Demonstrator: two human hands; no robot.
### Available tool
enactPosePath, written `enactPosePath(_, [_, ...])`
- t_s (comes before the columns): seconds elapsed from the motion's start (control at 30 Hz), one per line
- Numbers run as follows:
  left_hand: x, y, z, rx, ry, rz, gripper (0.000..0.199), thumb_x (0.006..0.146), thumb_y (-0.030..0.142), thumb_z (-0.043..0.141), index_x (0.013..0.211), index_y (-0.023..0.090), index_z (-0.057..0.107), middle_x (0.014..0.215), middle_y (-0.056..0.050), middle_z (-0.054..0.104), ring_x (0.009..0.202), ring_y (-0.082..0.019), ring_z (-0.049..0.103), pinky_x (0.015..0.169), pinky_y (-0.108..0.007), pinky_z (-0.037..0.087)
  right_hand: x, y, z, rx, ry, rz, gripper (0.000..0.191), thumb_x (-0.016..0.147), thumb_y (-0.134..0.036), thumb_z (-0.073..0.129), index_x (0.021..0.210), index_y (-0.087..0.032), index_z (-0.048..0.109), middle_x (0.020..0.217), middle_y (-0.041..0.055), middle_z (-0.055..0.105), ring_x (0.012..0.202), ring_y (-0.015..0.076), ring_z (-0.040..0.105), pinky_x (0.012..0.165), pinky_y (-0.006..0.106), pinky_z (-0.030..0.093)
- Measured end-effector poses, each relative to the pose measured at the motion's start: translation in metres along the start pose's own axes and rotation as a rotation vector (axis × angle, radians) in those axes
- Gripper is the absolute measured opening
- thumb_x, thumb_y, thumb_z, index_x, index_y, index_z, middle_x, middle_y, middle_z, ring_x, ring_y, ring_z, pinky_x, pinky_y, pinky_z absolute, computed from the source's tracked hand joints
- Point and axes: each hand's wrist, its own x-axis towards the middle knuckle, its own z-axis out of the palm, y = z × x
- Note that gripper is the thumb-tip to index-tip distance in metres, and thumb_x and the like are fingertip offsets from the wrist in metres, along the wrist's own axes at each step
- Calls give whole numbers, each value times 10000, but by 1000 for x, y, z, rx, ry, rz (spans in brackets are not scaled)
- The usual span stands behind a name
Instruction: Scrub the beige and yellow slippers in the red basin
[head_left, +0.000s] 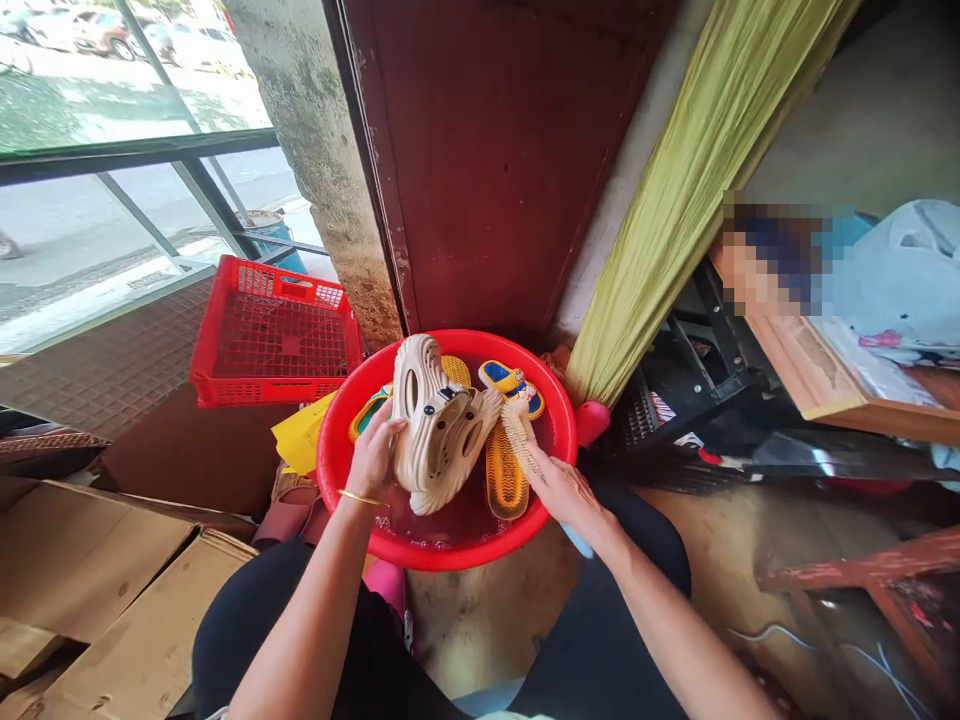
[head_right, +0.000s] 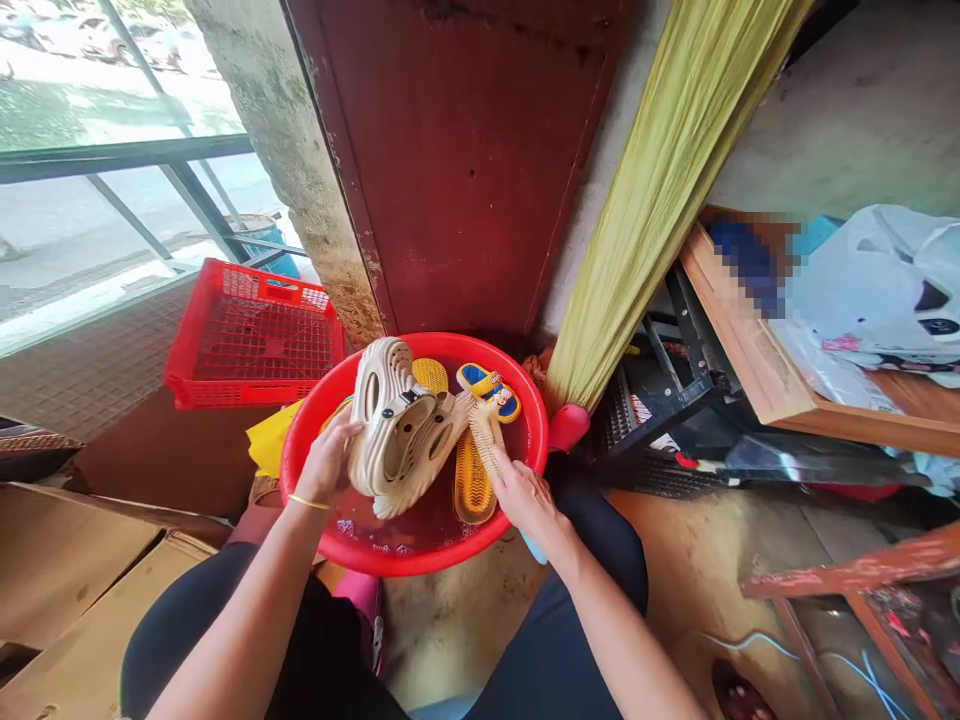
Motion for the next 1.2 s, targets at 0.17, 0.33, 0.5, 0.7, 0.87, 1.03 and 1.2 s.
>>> enactPosePath(0.17, [5, 7, -29, 339, 37, 25, 724, 737, 479, 695, 1375, 148, 607, 1299, -122, 703, 1221, -313, 634, 1068, -411, 477, 32, -5, 8, 26, -216, 96, 579, 984, -210, 474, 1560, -173, 427, 1183, 167, 754, 1014, 251, 741, 902, 301, 518])
enactPosePath(0.33, [7, -8, -30, 645, -61, 25, 731, 856, 577, 555, 1454, 159, 521, 1339, -164, 678, 1250, -335, 632, 1081, -479, 462, 49, -13, 28, 3, -249, 220, 483, 944, -133, 471, 1412, -92, 583, 1218, 249, 722, 1120, 307, 709, 943, 353, 508])
enactPosePath(0.5, [2, -37, -17, 849, -78, 156, 1040, 727, 595, 747, 1571, 148, 334, 1578, -227, 444, 1460, -392, 430, 1168, -537, 372, 53, -7, 25, 25, -259, 199, 323, 932, -154, 493, 1155, -117, 724, 1116, 197, 767, 1077, 259, 721, 887, 294, 503])
enactPosePath(0.7, [-6, -43, -16, 889, -55, 296, 1002, 745, 463, 728, 1591, 144, 296, 1481, -242, 553, 1350, -411, 554, 1084, -538, 462, 38, 12, 6, 86, -179, 140, 400, 922, -183, 459, 1231, -190, 713, 1116, 106, 778, 1042, 216, 719, 844, 280, 521])
enactPosePath(0.87, [-15, -22, -10, 1036, 52, 362, 1066, 760, 471, 762, 1627, 185, 212, 1489, -225, 553, 1270, -408, 617, 1004, -489, 517, 10, 18, -8, 240, -92, 131, 470, 955, -277, 445, 1373, -191, 643, 769, 17, 749, 684, 191, 698, 652, 272, 535])
enactPosePath(1.03, [-24, -28, -1, 1166, 11, 482, 1102, 813, 477, 740, 1638, 130, 97, 1529, -262, 490, 1281, -381, 612, 1012, -457, 513, 6, -38, -16, 120, 187, -164, 545, 982, -292, 451, 1523, -246, 501, 1001, 63, 752, 788, 201, 691, 734, 292, 562])
enactPosePath(1.2, [-35, -53, 10, 1183, 67, 583, 1103, 830, 430, 728, 1635, 111, 45, 1437, -272, 573, 1123, -361, 693, 919, -445, 540, 34, -98, -28, -294, 123, -319, 580, 1005, -255, 464, 1566, -392, 418, 1048, 80, 705, 704, 181, 694, 611, 263, 518])
